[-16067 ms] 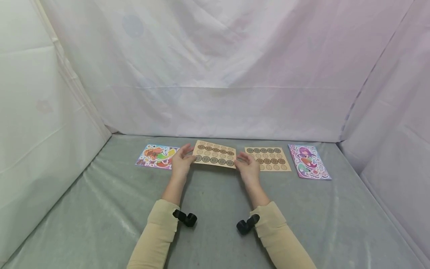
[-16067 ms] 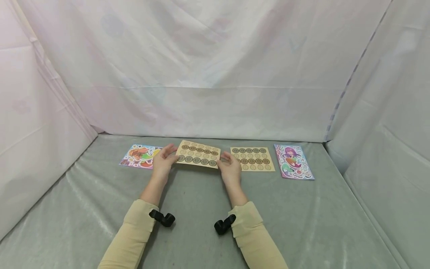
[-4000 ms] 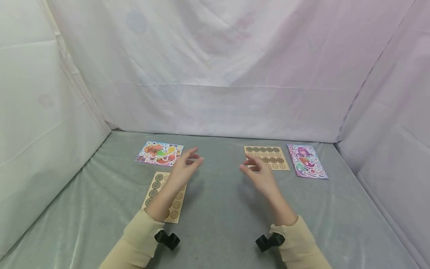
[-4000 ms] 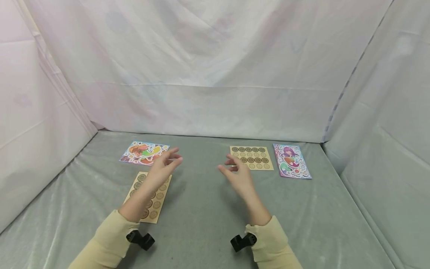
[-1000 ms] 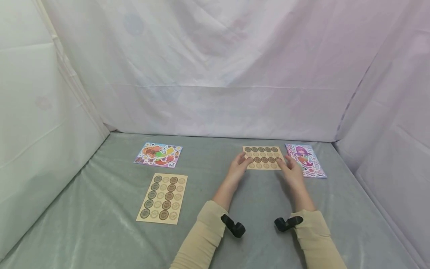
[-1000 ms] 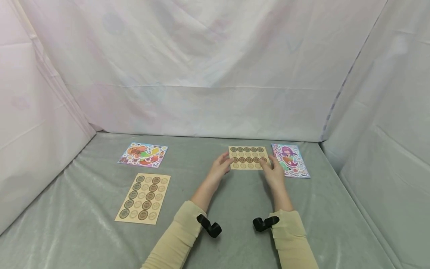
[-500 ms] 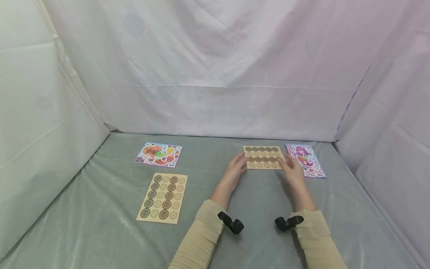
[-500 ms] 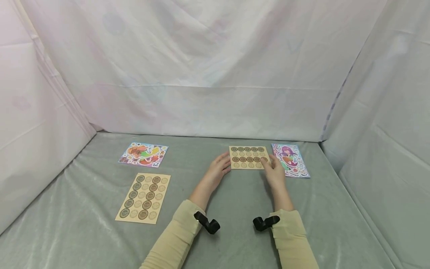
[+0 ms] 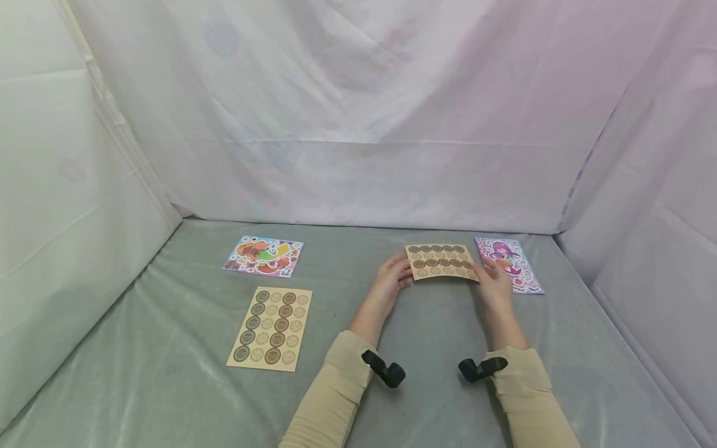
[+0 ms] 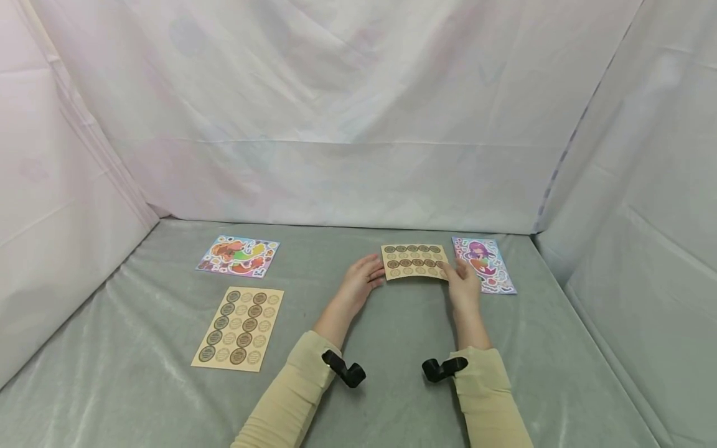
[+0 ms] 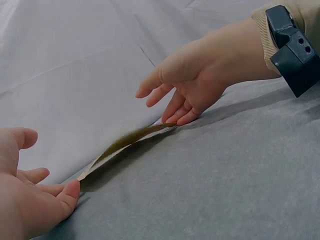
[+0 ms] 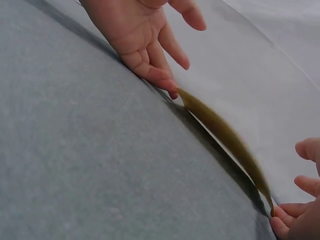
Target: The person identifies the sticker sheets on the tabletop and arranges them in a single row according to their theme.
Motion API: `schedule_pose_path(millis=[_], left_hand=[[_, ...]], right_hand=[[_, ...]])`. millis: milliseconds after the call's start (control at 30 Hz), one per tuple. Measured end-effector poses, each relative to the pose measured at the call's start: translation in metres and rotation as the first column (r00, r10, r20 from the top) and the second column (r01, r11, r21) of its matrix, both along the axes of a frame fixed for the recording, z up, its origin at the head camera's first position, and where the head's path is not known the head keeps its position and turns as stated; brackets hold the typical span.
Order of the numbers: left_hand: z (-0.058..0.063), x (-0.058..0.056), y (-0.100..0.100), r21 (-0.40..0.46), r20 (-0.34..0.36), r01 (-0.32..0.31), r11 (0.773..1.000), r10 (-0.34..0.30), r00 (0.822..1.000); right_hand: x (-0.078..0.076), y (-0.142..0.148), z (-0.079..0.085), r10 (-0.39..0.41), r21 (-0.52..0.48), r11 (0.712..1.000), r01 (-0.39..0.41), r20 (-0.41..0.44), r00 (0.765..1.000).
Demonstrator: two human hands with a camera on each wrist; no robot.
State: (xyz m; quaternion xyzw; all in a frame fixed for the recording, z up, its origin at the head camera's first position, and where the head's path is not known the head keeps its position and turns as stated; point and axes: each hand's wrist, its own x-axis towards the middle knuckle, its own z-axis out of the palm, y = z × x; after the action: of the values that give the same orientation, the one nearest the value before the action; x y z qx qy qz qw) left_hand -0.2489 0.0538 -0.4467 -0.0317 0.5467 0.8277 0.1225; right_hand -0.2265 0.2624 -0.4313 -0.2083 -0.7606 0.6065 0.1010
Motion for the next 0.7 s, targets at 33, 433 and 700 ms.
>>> schedule_pose_path(millis=[33, 433, 700], left_hand=[[0.0002, 0.0001, -0.0003, -0.006, 0.001, -0.001, 1.000, 0.001, 1.000], [0.0048, 0.0025, -0.0012, -0.137, 0.042, -0.059, 0.989, 0.066, 0.997], [0.0034, 0.0052, -0.0010, -0.196, 0.003, -0.096, 0.976, 0.099, 0.995]], right_hand=[[0.0001, 0.0001, -0.0001, -0.004, -0.008, 1.000, 0.004, 0.001, 1.000], [0.0033, 0.0005, 0.0029, -0.020, -0.036, 0.999, 0.023, 0.084, 0.996], [0.0049, 0.0002, 0.0029, -0.030, -0.023, 0.999, 0.033, 0.119, 0.992]])
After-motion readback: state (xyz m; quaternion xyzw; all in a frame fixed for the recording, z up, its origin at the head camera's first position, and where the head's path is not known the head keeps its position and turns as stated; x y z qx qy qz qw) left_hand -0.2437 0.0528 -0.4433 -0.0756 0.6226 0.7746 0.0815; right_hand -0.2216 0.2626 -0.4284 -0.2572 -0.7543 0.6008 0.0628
